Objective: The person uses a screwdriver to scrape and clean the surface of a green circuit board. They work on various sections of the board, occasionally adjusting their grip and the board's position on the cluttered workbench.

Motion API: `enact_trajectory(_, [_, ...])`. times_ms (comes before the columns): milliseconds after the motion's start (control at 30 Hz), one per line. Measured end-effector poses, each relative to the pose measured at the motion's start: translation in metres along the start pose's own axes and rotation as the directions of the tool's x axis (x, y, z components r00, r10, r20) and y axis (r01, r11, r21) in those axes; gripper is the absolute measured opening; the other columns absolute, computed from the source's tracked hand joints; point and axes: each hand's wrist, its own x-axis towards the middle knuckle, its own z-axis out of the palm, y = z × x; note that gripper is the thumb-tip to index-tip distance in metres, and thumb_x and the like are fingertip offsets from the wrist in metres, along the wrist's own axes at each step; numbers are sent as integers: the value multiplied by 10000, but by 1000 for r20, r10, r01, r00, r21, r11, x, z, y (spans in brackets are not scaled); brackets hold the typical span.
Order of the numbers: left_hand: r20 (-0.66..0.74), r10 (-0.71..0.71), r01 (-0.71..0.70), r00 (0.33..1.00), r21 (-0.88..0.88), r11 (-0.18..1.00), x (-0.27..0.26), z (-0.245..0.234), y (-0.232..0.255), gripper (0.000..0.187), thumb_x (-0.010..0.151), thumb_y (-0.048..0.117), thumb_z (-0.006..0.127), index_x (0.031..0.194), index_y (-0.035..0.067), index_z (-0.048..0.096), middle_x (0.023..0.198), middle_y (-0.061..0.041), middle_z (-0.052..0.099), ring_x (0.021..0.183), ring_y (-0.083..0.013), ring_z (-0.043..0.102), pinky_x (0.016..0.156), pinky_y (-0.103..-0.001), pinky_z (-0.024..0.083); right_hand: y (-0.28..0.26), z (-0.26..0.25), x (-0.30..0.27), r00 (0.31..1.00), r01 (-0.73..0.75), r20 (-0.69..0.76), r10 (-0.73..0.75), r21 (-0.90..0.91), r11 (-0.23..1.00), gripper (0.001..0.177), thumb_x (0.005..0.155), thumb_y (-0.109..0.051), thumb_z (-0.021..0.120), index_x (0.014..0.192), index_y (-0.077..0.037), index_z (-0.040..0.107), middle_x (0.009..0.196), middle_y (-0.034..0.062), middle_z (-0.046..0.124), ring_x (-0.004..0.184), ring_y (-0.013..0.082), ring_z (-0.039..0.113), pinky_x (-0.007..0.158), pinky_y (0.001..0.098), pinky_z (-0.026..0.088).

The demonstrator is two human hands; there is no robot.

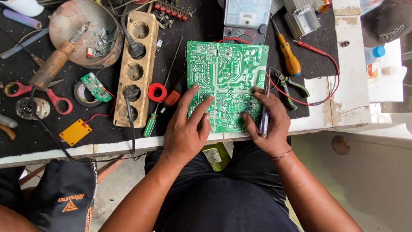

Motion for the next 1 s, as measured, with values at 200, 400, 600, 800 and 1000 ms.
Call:
enact_trajectory(200, [13, -14, 14, 1000, 37, 999, -3, 3, 0, 403, 1017, 162, 564, 1409, 228, 628, 1557, -150, 435, 1331, -402, 587, 949, -511, 607, -1, -1, -1, 1000, -5, 30, 5, -24, 1000, 459, 909, -174, 812, 1287, 14, 633, 1263, 249, 671, 1197, 450, 661, 1001, 541, 519])
enact_trajectory(400, [23, 1, -2, 1000, 43, 999, -2, 5, -1, 458, 981, 128, 586, 1415, 267, 624, 1553, -166, 436, 1305, -427, 601, 924, -536, 610, 1, 1, -1, 1000, -17, -7, 17, -37, 999, 436, 896, -132, 831, 1270, -2, 648, 1240, 236, 686, 1184, 459, 669, 1000, 540, 515])
enact_trajectory(600, [-37, 1, 0, 999, 34, 999, 0, 1, 4, 322, 1001, 155, 575, 1306, 233, 643, 1550, -138, 450, 1262, -385, 646, 872, -483, 637, 2, 3, -4, 999, -40, -30, 37, -82, 996, 373, 938, -155, 800, 1257, -15, 666, 1226, 212, 702, 1168, 437, 681, 984, 528, 527])
enact_trajectory(800, [-26, 22, -21, 999, 58, 998, 3, -1, 2, 153, 994, 140, 589, 1124, 184, 655, 1538, -148, 457, 1229, -404, 655, 818, -488, 652, 6, 5, -3, 998, -47, -40, 44, -70, 996, 321, 962, -114, 752, 1258, -21, 672, 1212, 212, 705, 1146, 437, 692, 978, 522, 529])
enact_trajectory(1000, [-35, 44, -43, 998, 41, 998, -1, 4, -2, 272, 965, 112, 614, 1194, 232, 699, 1517, -147, 500, 1227, -392, 657, 873, -483, 620, 3, 4, -1, 999, -34, -39, 32, -47, 998, 324, 968, -118, 742, 1269, -21, 666, 1226, 205, 701, 1160, 419, 693, 990, 501, 532])
